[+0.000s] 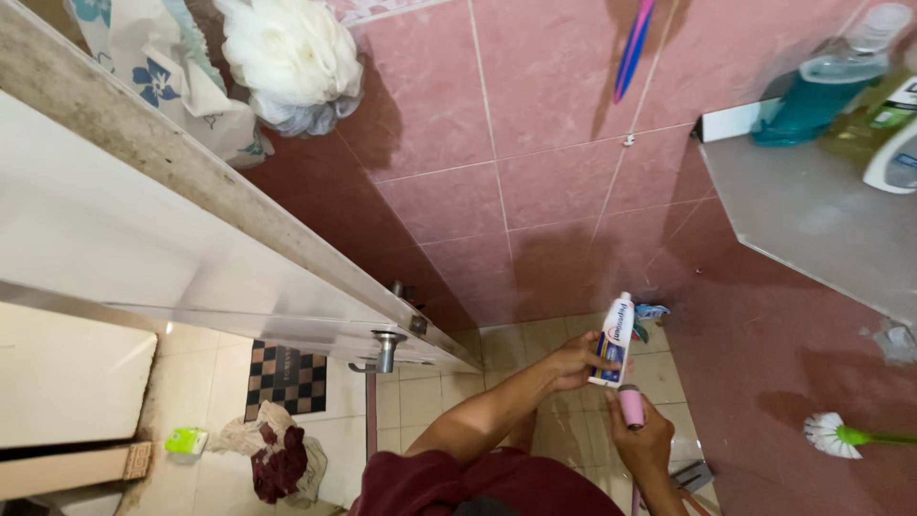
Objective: The person wipes a brown cup and a pink electronic device with a purple cloth, rinses a tube of toothpaste and a toothbrush under a water tap, and places them onto a wall-mounted metal rack.
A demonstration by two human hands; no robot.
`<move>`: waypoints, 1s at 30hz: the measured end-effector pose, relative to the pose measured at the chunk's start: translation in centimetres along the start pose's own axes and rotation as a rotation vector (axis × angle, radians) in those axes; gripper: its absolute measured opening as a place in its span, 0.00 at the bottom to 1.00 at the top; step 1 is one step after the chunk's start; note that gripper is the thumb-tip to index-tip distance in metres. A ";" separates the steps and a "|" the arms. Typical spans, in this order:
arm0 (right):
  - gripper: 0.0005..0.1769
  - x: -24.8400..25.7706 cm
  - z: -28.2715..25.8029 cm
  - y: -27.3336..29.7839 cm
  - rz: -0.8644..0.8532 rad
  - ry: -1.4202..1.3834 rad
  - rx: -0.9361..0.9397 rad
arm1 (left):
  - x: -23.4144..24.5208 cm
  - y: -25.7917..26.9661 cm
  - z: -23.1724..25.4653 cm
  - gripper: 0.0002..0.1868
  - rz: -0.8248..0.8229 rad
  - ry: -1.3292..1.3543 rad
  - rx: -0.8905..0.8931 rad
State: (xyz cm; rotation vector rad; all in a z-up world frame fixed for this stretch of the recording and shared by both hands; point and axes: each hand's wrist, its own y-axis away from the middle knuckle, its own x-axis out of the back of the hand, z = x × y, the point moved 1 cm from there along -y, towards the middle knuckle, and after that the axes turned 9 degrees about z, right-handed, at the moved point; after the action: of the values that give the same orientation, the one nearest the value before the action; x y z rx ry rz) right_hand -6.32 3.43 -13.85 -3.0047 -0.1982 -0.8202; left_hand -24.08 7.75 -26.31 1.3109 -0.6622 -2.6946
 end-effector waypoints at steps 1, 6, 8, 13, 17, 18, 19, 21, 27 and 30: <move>0.13 -0.3 -0.1 0.3 -0.008 -0.024 0.055 | -0.2 -0.3 0.3 0.34 -0.029 -0.006 -0.018; 0.14 -0.1 0.4 -0.4 0.021 0.059 0.140 | 0.4 -2.8 0.7 0.32 0.004 -0.061 -0.106; 0.12 0.3 0.3 -0.1 0.072 0.033 0.266 | 1.4 -4.0 0.4 0.32 0.021 -0.128 -0.148; 0.13 1.4 0.7 1.9 0.041 0.049 0.273 | 2.6 -6.5 -1.8 0.23 0.323 -0.132 0.012; 0.11 4.3 0.7 3.6 0.040 0.021 0.328 | -1.7 -6.1 -2.6 0.29 0.588 -0.061 -0.270; 0.11 4.9 0.7 4.1 0.056 0.045 0.289 | -3.6 -5.4 -2.7 0.30 0.574 -0.024 -0.234; 0.11 5.3 0.6 4.5 0.070 0.063 0.257 | -5.3 -4.7 -2.4 0.34 0.564 0.013 -0.206; 0.09 6.2 0.4 5.9 0.114 0.033 0.278 | -8.5 -3.0 -2.5 0.38 0.554 0.044 -0.165; 0.07 9.7 0.5 9.8 0.179 0.027 0.276 | -14.5 -0.4 -5.0 0.36 0.492 0.051 -0.132; 0.12 11.7 1.2 10.8 0.219 0.063 0.200 | -15.5 -0.7 -6.6 0.33 0.401 0.030 -0.212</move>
State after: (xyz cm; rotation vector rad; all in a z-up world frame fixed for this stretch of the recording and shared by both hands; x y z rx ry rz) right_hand 5.68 -5.86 -8.82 -2.7480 0.0476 -0.8171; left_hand -9.20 9.90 -18.79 1.0368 -0.5481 -2.3421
